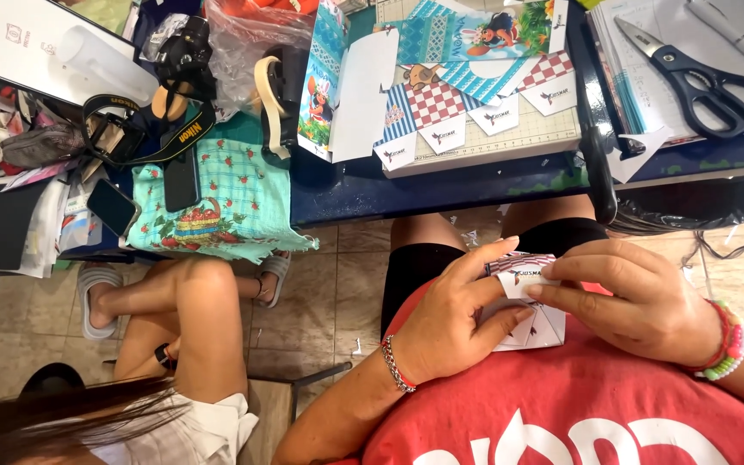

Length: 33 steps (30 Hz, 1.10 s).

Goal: Assembling a small decorative paper box by folding and tucking flaps

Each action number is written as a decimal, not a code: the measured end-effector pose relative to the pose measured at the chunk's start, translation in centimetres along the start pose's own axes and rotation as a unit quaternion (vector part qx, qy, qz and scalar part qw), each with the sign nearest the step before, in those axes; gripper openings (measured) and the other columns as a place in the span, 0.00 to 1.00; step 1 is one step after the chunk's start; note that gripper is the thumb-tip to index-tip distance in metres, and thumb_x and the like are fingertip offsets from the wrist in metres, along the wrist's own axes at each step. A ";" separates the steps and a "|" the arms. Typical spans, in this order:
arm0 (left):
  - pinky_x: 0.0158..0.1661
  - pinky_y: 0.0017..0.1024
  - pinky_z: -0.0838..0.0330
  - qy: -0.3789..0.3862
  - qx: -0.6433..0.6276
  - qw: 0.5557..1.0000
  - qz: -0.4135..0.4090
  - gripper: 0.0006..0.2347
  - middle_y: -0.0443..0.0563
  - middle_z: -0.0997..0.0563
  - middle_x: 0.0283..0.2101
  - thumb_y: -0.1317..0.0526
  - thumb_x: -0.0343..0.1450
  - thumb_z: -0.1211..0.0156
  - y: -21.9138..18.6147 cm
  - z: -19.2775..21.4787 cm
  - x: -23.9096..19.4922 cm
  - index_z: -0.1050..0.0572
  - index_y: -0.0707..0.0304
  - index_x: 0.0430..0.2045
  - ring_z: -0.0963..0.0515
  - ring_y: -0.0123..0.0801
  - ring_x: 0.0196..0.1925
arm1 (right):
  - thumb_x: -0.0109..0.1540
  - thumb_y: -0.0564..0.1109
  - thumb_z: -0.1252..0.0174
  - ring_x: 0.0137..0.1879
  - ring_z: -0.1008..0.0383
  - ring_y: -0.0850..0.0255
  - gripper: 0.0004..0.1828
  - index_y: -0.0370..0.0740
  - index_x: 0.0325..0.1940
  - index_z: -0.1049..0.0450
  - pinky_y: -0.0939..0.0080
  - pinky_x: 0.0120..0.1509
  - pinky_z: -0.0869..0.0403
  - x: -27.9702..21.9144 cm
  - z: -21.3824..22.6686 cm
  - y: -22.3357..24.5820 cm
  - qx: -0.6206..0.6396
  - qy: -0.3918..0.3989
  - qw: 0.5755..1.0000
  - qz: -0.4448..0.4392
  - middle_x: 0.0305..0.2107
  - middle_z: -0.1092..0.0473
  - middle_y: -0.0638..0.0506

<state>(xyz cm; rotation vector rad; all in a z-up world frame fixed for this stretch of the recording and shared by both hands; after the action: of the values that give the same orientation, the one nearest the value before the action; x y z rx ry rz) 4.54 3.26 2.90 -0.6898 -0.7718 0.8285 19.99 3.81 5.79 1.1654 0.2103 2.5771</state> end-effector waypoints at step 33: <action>0.68 0.36 0.33 0.009 -0.045 0.997 0.060 0.23 0.64 0.27 0.65 0.56 0.65 0.30 0.6 1.7 -1.2 0.27 0.66 0.52 0.24 0.45 0.66 | 0.65 0.34 0.50 0.63 0.20 0.51 0.21 0.40 0.61 0.27 0.58 0.68 0.23 -2.9 -2.9 -3.5 0.218 0.056 0.958 -0.178 0.59 0.26 0.41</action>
<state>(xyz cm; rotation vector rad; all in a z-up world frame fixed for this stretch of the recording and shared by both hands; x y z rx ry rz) 2.43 2.96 3.00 -0.8280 -0.7607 0.8988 20.37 6.08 0.98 0.9959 0.9622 2.3313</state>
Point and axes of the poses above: each hand's wrist, its own x-axis towards the middle knuckle, its own z-axis out of the back of the hand, y = z × x, the point moved 8 cm from there along x, towards the middle knuckle
